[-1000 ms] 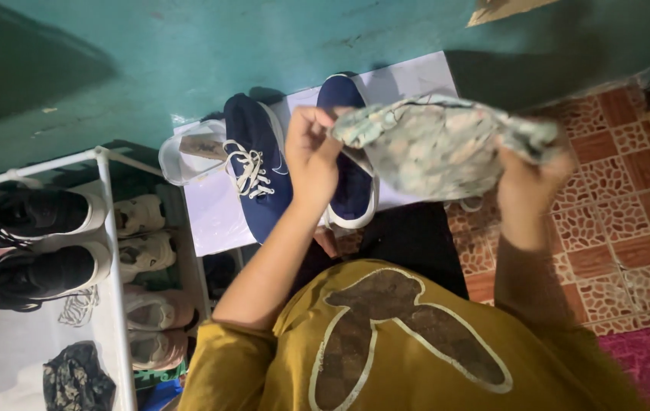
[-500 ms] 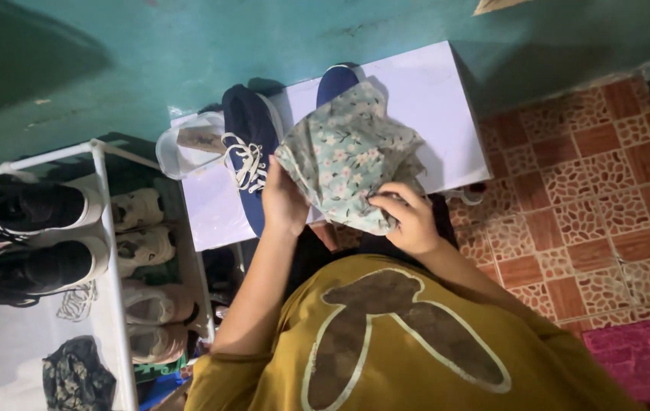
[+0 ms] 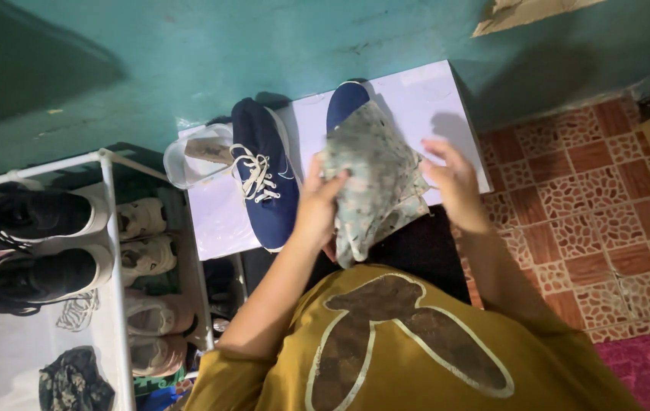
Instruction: Cleaning the surface of blue sneakers with a cloth and then threading laces through the eyelets.
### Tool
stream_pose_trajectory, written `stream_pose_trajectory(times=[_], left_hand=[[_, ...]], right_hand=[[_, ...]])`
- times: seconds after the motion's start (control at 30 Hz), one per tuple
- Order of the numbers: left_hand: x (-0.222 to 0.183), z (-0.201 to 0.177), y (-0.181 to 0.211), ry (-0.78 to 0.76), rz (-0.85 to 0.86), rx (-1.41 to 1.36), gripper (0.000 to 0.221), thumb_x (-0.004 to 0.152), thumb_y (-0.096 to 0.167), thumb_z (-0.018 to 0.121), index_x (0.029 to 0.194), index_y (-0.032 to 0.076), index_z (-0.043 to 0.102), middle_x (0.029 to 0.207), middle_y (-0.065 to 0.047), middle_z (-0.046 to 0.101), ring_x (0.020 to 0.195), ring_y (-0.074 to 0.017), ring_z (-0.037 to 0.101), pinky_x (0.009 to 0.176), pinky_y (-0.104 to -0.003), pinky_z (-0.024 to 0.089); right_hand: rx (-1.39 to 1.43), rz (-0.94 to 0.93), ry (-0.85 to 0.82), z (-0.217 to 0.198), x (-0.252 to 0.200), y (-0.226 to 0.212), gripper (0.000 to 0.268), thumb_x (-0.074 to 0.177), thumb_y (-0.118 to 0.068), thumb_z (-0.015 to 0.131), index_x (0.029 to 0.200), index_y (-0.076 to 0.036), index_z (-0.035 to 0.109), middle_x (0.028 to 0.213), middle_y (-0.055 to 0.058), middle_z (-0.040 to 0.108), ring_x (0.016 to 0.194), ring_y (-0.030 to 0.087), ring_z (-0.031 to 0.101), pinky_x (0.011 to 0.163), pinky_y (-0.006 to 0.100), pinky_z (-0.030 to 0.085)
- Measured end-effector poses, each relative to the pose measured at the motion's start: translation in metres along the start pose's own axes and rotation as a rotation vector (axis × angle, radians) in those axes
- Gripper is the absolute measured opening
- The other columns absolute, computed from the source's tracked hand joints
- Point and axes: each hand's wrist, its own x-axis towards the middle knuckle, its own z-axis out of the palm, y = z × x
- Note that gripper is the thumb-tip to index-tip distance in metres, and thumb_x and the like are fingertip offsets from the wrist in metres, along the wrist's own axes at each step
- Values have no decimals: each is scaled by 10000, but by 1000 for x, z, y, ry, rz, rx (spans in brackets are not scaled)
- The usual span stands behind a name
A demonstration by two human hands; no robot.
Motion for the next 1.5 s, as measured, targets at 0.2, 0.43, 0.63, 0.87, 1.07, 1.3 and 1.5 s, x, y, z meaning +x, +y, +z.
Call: stream_pose_trajectory(times=[0.2,0.43,0.63,0.87,1.07,1.3,1.5], left_hand=[[-1,84,-3,-495,-40,-31,341,1015,55,588,1347,117,545,1137,-28,585,1067,-128,596,966,-339,513],[25,87,-3,-436,-3,231,606,970,-2,604,1511,194,413,955,-38,620,803,-118,636,704,-260,603],[-19,101,1,-328,686,805,509,830,16,728,1297,112,551,1397,-198,587,1280,-409,594,1001,-441,511],[-42,95,-31,-638,661,1004,1011,782,16,680,1647,53,159,1677,-336,105,1515,-611,141,1235,-648,189],[-38,78,-54,-671,827,1261,1110,708,-153,665,1665,194,221,1736,-269,61,1548,-633,120,1218,-646,316],[-25,59,34,-417,1048,886,313,872,193,552,1090,-11,644,1213,-216,615,1114,-414,613,993,-539,498],[82,-49,-2,-255,809,1170,345,779,253,886,1101,197,775,1172,-64,708,1160,-335,677,990,-436,531]], right_hand=[[776,153,-357,-48,16,152,665,973,-571,603,1342,-21,547,462,-68,465,321,55,276,326,240,102],[712,323,232,-34,-24,20,402,955,-326,749,1248,-85,615,1130,141,664,1067,332,689,984,600,535],[533,-235,622,-18,-32,-52,452,1138,-317,659,1505,-153,453,1506,196,522,1402,308,529,1200,490,458],[971,-108,32,6,-48,-83,712,983,-675,548,1540,-252,411,1634,-23,364,1545,233,327,1314,551,250],[1406,144,270,-19,-35,-77,755,802,-494,712,1452,-145,552,1571,63,533,1466,294,488,1138,479,423],[1047,-210,-34,-54,-29,-22,803,980,-482,627,1662,-159,352,1513,35,556,1431,241,513,1216,483,457],[379,-19,280,32,13,7,316,1052,-299,599,1350,-271,498,1192,-97,527,1140,108,513,1096,390,414]])
